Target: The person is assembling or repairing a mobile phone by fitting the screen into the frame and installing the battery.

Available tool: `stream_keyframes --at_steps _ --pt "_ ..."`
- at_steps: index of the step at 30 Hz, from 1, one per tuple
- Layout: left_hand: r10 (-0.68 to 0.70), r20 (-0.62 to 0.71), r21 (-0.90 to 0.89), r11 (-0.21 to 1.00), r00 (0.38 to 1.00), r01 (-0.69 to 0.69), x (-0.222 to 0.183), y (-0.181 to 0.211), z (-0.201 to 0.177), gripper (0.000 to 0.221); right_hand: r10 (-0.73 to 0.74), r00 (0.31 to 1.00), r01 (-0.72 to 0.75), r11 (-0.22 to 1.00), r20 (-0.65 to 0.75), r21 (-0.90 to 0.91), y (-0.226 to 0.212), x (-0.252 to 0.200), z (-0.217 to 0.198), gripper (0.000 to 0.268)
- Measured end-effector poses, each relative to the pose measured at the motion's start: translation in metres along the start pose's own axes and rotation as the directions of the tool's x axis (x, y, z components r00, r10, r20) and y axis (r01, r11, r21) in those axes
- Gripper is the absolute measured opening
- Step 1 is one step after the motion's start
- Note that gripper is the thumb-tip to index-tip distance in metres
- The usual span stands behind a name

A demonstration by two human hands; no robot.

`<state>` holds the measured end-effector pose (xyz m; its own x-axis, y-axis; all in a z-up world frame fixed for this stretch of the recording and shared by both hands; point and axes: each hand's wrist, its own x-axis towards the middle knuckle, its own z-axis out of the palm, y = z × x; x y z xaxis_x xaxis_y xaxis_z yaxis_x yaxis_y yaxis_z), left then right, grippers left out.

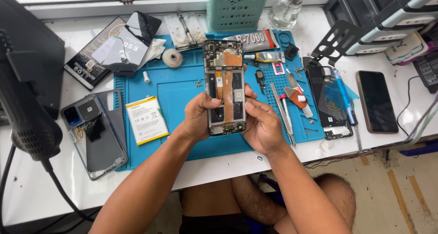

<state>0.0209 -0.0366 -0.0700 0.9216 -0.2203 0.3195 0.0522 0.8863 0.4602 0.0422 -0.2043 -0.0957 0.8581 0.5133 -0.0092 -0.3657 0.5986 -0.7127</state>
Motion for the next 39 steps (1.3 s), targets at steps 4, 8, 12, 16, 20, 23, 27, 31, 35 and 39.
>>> stream_keyframes --at_steps 4,8,12,16,20,23,27,31,35,39 --pt "0.070 -0.033 -0.045 0.996 0.997 -0.071 0.000 -0.016 -0.014 0.070 0.021 1.000 -0.021 1.000 -0.019 0.007 0.005 0.003 -0.009 0.032" --pt "0.163 -0.080 0.104 0.983 0.983 -0.154 0.000 -0.009 -0.009 0.062 -0.088 0.996 0.079 0.971 -0.029 -0.227 -0.020 -0.009 0.023 0.034" --pt "0.228 -0.118 0.143 0.967 0.966 -0.211 0.001 -0.009 -0.018 0.059 -0.458 0.888 0.275 0.601 -0.042 -0.750 -0.043 -0.027 0.041 0.028" --pt "0.202 -0.136 0.116 0.975 0.970 -0.187 -0.002 -0.013 -0.024 0.057 -0.582 0.782 0.431 0.246 0.223 -0.868 -0.043 -0.049 0.121 0.015" --pt "0.047 -0.165 -0.078 0.995 0.985 -0.061 0.001 -0.014 -0.028 0.058 -0.150 0.785 0.620 0.203 0.601 -0.758 0.006 -0.051 0.172 0.024" --pt "0.163 -0.155 -0.024 0.985 0.974 -0.168 -0.002 -0.014 -0.019 0.063 -0.084 0.764 0.624 -0.157 0.639 -0.766 0.048 -0.037 0.189 0.025" --pt "0.132 -0.162 0.003 0.991 0.978 -0.134 -0.006 -0.010 -0.010 0.074 0.406 0.909 0.281 -0.424 0.096 -0.861 0.069 0.001 0.214 0.039" --pt "0.099 -0.220 0.105 0.991 0.971 -0.077 -0.002 0.002 0.003 0.055 0.331 0.928 0.276 -0.304 0.170 -0.912 0.089 0.015 0.205 0.050" --pt "0.067 -0.273 0.011 0.998 0.960 -0.066 -0.006 0.002 0.004 0.057 0.172 0.984 0.096 -0.283 0.048 -0.954 0.102 0.020 0.206 0.029" --pt "0.055 -0.281 -0.021 0.998 0.958 -0.063 -0.003 0.009 0.012 0.056 0.114 0.993 0.066 -0.341 0.028 -0.938 0.115 0.031 0.202 0.028"
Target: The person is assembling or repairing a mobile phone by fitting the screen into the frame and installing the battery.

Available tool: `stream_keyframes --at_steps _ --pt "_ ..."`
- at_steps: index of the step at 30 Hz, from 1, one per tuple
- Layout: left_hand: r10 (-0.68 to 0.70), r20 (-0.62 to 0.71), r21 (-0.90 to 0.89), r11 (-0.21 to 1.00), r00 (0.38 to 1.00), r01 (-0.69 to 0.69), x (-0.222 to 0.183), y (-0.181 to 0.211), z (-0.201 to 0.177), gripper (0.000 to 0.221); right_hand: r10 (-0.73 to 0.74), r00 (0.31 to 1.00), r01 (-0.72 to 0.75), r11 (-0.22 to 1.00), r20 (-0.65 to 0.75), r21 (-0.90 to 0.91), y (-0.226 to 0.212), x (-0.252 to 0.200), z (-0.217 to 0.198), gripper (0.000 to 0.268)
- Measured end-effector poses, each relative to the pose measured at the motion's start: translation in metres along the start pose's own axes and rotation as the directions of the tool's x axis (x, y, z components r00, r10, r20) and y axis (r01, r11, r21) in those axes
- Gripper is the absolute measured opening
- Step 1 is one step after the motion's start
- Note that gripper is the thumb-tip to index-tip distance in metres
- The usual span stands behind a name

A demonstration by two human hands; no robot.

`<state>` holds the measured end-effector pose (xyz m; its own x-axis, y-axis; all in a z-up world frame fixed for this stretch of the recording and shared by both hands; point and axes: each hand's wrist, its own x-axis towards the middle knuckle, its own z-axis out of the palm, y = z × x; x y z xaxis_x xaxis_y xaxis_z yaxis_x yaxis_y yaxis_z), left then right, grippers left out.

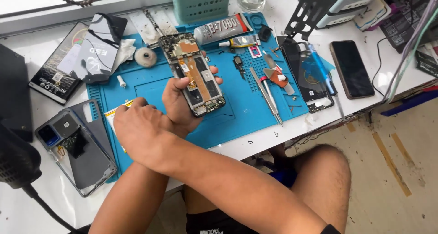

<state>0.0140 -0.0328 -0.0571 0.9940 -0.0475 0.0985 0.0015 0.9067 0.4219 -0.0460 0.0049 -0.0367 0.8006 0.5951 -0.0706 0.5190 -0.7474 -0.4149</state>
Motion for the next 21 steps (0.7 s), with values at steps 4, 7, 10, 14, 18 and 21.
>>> stream_keyframes --at_steps 4,7,10,14,18,21 --pt "-0.001 -0.042 -0.002 1.000 0.999 0.001 0.002 -0.001 -0.004 0.060 0.014 0.998 -0.014 1.000 -0.061 0.005 0.000 0.007 0.019 0.022" --pt "-0.011 -0.057 -0.038 0.999 0.998 0.009 0.002 0.001 -0.004 0.062 0.013 0.992 -0.013 1.000 -0.125 0.005 -0.004 0.007 0.025 0.022" --pt "-0.019 -0.063 -0.041 0.999 0.998 0.017 -0.001 0.002 -0.004 0.063 0.038 0.984 -0.027 0.997 -0.173 0.070 -0.005 0.008 0.027 0.015" --pt "-0.016 -0.082 -0.037 0.999 0.997 0.013 0.001 0.002 -0.004 0.068 -0.058 0.986 0.075 0.992 -0.158 0.102 -0.001 0.006 0.019 0.018" --pt "-0.013 -0.070 -0.028 1.000 0.997 0.011 0.000 -0.002 -0.001 0.069 -0.186 0.957 0.208 0.975 -0.225 0.078 0.002 -0.012 -0.002 0.016" --pt "-0.022 -0.080 -0.039 0.999 0.997 0.019 0.000 0.001 -0.004 0.072 -0.261 0.931 0.309 0.936 -0.255 0.170 0.002 -0.024 -0.021 0.007"
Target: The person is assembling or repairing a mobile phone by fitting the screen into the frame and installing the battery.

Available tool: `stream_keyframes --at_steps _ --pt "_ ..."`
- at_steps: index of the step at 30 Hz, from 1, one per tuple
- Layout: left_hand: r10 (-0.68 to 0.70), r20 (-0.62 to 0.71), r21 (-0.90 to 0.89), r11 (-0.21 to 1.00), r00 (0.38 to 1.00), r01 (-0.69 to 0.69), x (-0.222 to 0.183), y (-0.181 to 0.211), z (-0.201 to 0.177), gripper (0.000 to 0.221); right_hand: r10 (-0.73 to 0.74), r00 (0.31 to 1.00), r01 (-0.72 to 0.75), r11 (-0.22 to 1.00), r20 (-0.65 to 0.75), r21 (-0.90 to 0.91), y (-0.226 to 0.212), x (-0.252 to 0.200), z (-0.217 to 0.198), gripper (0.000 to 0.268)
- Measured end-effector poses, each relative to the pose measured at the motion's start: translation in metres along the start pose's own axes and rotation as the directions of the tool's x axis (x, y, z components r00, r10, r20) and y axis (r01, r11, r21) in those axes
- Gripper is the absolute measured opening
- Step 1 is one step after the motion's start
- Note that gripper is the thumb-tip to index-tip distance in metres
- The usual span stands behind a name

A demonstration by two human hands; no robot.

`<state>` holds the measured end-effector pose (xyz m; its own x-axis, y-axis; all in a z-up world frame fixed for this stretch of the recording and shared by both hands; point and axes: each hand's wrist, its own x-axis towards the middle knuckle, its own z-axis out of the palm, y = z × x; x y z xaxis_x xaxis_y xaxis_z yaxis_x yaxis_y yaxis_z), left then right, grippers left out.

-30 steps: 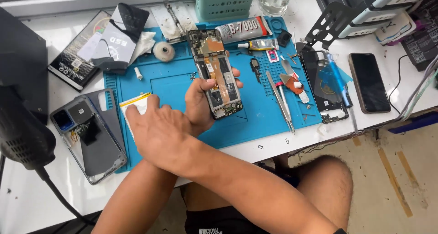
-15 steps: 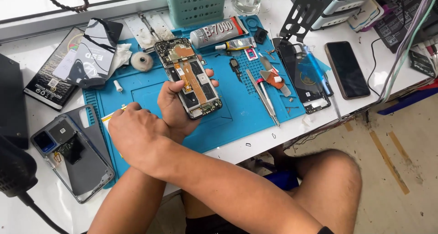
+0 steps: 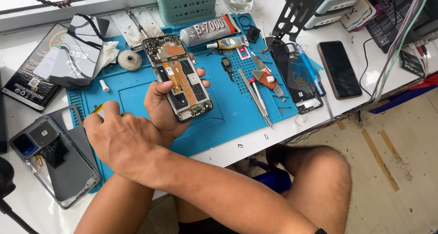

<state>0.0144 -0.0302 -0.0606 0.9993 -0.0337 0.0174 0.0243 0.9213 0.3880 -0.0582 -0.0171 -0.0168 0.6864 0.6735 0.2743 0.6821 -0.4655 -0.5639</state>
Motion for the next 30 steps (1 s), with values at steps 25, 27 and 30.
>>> stream_keyframes --at_steps 25,27,30 --pt "0.017 0.054 -0.030 0.999 0.998 -0.015 -0.003 0.007 -0.001 0.075 -0.088 0.995 0.065 0.937 0.050 0.344 0.017 -0.009 -0.007 0.009" --pt "0.076 0.113 0.026 0.996 0.991 -0.080 -0.001 0.006 -0.005 0.075 -0.161 0.959 0.262 0.811 -0.232 0.522 0.021 -0.016 -0.002 0.026" --pt "0.009 0.112 -0.013 1.000 0.994 -0.008 0.001 0.013 -0.004 0.073 -0.082 0.929 0.300 0.740 -0.361 0.602 0.025 -0.033 -0.037 0.021"
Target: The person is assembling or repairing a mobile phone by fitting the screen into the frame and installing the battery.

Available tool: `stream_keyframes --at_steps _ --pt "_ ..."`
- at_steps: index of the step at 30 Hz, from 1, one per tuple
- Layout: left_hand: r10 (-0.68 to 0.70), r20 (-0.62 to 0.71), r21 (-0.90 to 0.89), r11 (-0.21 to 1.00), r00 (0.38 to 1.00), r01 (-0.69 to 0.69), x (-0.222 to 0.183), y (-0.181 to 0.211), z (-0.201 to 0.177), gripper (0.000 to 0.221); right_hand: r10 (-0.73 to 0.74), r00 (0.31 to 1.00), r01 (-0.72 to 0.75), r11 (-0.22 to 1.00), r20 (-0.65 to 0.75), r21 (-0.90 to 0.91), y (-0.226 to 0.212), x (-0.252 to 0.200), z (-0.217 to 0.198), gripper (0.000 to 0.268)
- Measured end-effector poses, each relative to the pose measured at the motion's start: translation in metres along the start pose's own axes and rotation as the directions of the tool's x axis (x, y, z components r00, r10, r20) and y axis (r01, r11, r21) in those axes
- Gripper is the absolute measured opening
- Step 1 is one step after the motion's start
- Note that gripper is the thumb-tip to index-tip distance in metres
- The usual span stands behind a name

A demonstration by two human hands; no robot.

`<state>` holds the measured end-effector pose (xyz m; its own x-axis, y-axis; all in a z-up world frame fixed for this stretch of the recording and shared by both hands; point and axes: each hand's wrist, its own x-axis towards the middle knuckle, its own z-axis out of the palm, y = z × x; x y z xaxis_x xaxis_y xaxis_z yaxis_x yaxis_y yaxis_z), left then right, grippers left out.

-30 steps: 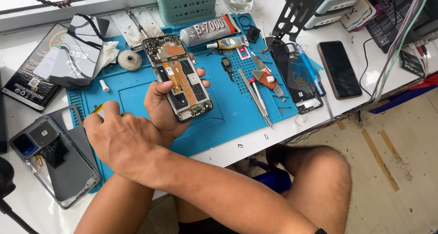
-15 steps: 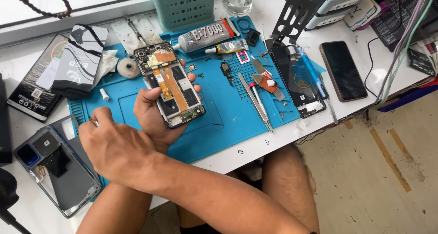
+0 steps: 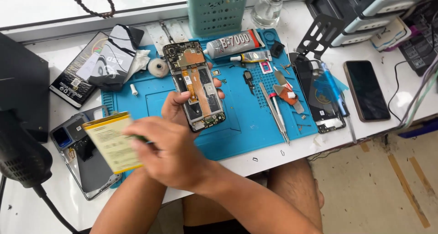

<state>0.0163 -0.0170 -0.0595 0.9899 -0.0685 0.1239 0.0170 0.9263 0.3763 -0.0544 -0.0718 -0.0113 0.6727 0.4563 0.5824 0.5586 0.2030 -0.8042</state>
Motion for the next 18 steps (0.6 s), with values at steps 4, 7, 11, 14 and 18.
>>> stream_keyframes --at_steps 4,7,11,14,18 --pt "-0.015 -0.016 -0.071 0.997 1.000 0.014 -0.010 0.005 0.018 0.061 0.119 0.988 -0.107 0.986 -0.096 0.127 -0.012 -0.001 -0.079 0.019" --pt "-0.016 -0.370 0.140 0.987 0.929 0.073 -0.010 0.007 0.050 0.032 0.205 0.953 -0.205 0.978 -0.223 0.024 -0.004 0.003 -0.132 0.021" --pt "-0.077 -0.242 0.089 0.991 0.967 0.101 -0.014 -0.010 0.051 0.032 0.282 0.920 -0.266 0.959 -0.274 0.094 0.002 0.004 -0.163 0.021" --pt "-0.103 -0.177 0.121 0.985 0.979 0.126 -0.019 -0.013 0.039 0.034 0.309 0.923 -0.289 0.950 -0.231 0.120 0.011 0.000 -0.164 0.022" --pt "-0.114 -0.107 0.156 0.979 0.988 0.130 -0.015 -0.012 0.038 0.036 0.338 0.918 -0.320 0.941 -0.209 0.113 0.017 -0.008 -0.158 0.024"
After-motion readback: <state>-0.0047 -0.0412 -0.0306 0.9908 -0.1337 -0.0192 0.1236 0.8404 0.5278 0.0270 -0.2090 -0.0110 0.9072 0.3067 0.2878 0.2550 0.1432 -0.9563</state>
